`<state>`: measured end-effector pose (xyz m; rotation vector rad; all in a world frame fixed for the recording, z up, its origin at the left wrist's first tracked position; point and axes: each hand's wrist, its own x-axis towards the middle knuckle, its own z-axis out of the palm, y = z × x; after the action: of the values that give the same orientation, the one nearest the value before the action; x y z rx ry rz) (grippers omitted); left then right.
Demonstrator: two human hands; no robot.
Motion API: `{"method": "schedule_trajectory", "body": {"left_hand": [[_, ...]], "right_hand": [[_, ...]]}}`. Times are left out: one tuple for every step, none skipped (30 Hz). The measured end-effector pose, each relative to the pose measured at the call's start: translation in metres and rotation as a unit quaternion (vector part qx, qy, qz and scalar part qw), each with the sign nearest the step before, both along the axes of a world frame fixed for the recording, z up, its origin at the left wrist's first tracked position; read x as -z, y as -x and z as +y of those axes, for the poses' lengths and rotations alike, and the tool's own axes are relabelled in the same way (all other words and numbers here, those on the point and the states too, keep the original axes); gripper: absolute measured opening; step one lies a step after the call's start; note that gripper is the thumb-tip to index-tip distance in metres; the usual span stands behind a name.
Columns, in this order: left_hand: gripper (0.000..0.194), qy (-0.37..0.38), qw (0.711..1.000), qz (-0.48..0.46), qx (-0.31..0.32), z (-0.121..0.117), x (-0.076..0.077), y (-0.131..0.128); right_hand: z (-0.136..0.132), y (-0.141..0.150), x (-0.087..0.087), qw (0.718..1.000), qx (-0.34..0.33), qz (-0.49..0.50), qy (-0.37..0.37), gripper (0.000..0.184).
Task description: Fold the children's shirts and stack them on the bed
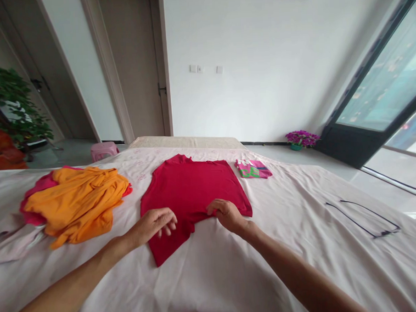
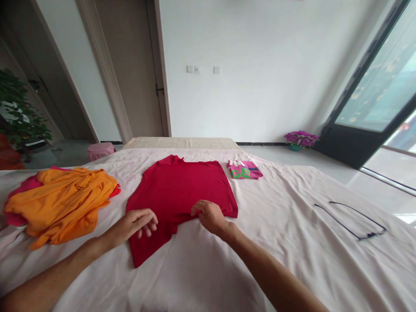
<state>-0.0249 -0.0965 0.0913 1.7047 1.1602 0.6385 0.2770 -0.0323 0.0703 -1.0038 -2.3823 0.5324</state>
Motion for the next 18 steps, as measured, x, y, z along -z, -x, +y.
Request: {"method": "schedule_trajectory", "body": {"left_hand": [[0.042, -0.039, 0.999, 0.007, -0.032, 0.008, 0.001, -0.004], [0.039, -0.083, 0.995, 0.019, -0.058, 0.015, 0.001, -0.010], [0.035, -0.126, 0.989, 0.033, -0.076, 0.020, 0.002, -0.017], [0.031, -0.164, 0.982, 0.051, -0.084, 0.022, 0.003, -0.025], [0.028, -0.197, 0.974, 0.072, -0.084, 0.022, 0.003, -0.033], [0.026, -0.224, 0.966, 0.099, -0.077, 0.019, 0.003, -0.042], [0.024, -0.248, 0.958, 0.130, -0.065, 0.014, 0.004, -0.049], [0.025, -0.270, 0.947, 0.165, -0.050, 0.007, 0.004, -0.056], [0.026, -0.289, 0.935, 0.203, -0.037, 0.001, 0.005, -0.062], [0.027, -0.304, 0.922, 0.238, -0.030, -0.005, 0.008, -0.067], [0.027, -0.313, 0.911, 0.268, -0.029, -0.009, 0.011, -0.071], [0.027, -0.314, 0.902, 0.293, -0.033, -0.012, 0.015, -0.073], [0.027, -0.310, 0.897, 0.312, -0.038, -0.013, 0.020, -0.075], [0.029, -0.302, 0.895, 0.325, -0.042, -0.013, 0.025, -0.076], [0.033, -0.294, 0.895, 0.334, -0.043, -0.012, 0.030, -0.077], [0.036, -0.287, 0.895, 0.338, -0.043, -0.010, 0.034, -0.077], [0.039, -0.283, 0.896, 0.340, -0.042, -0.009, 0.036, -0.076], [0.041, -0.281, 0.897, 0.340, -0.040, -0.007, 0.038, -0.076]], "right_hand": [[-0.001, 0.006, -0.002, 1.000, 0.027, 0.004, -0.004, 0.047], [-0.002, 0.013, -0.005, 0.999, 0.043, 0.000, -0.005, 0.047], [-0.002, 0.018, -0.007, 0.999, 0.052, -0.009, -0.004, 0.047], [-0.003, 0.020, -0.008, 0.998, 0.063, -0.023, -0.003, 0.046], [-0.002, 0.020, -0.010, 0.996, 0.078, -0.038, -0.002, 0.045], [-0.001, 0.016, -0.010, 0.993, 0.101, -0.055, -0.004, 0.043], [0.002, 0.009, -0.010, 0.988, 0.132, -0.074, -0.007, 0.042], [0.005, -0.001, -0.009, 0.980, 0.173, -0.094, -0.013, 0.041], [0.009, -0.013, -0.008, 0.968, 0.223, -0.116, -0.018, 0.040], [0.014, -0.027, -0.007, 0.951, 0.275, -0.138, -0.019, 0.039], [0.019, -0.041, -0.006, 0.932, 0.324, -0.160, -0.013, 0.038], [0.025, -0.055, -0.004, 0.912, 0.367, -0.181, 0.002, 0.038], [0.029, -0.068, -0.003, 0.895, 0.399, -0.198, 0.024, 0.039], [0.033, -0.080, -0.002, 0.881, 0.420, -0.212, 0.050, 0.041], [0.036, -0.090, -0.002, 0.871, 0.432, -0.221, 0.076, 0.043], [0.038, -0.098, -0.001, 0.865, 0.437, -0.226, 0.099, 0.045], [0.040, -0.104, -0.001, 0.862, 0.437, -0.227, 0.118, 0.046], [0.040, -0.108, -0.001, 0.863, 0.433, -0.226, 0.133, 0.045]]}}
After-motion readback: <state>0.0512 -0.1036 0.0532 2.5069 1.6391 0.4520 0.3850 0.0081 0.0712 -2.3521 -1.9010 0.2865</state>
